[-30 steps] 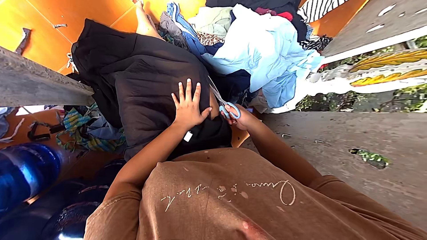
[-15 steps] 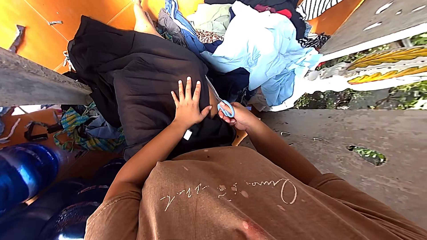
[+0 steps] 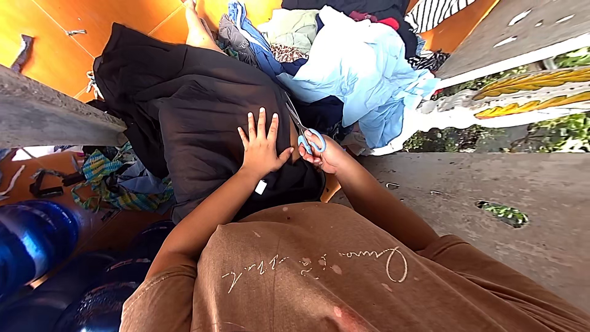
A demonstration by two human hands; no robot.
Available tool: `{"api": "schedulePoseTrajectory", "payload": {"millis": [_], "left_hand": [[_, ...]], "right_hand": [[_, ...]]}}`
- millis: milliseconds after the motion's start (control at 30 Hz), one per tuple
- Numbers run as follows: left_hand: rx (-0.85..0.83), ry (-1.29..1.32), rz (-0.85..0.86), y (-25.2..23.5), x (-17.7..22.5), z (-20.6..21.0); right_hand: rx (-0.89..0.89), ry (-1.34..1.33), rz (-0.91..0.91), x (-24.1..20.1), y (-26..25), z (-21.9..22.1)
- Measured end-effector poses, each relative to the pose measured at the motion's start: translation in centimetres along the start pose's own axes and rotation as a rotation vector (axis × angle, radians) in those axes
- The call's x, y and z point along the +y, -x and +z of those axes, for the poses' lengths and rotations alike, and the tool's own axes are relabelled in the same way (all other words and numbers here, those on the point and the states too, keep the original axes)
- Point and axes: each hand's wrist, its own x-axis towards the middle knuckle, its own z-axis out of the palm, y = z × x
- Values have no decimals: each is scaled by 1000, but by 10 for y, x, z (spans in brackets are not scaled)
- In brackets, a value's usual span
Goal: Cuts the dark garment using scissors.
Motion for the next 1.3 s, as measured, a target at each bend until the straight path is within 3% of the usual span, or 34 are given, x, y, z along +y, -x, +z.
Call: {"api": "schedulePoseTrajectory", "payload": {"millis": [300, 667, 1200, 1300], "left_hand": [[-4, 17, -8, -1, 0, 0], [-11, 8, -5, -1, 0, -1], [-27, 15, -13, -2, -2, -3], [62, 69, 11, -3, -5, -10]], "right_hand": [[63, 9, -9, 2, -4, 2], [-110, -135, 27, -3, -13, -6], [13, -34, 31, -16, -27, -1], [-16, -45, 71, -16, -25, -4]]}}
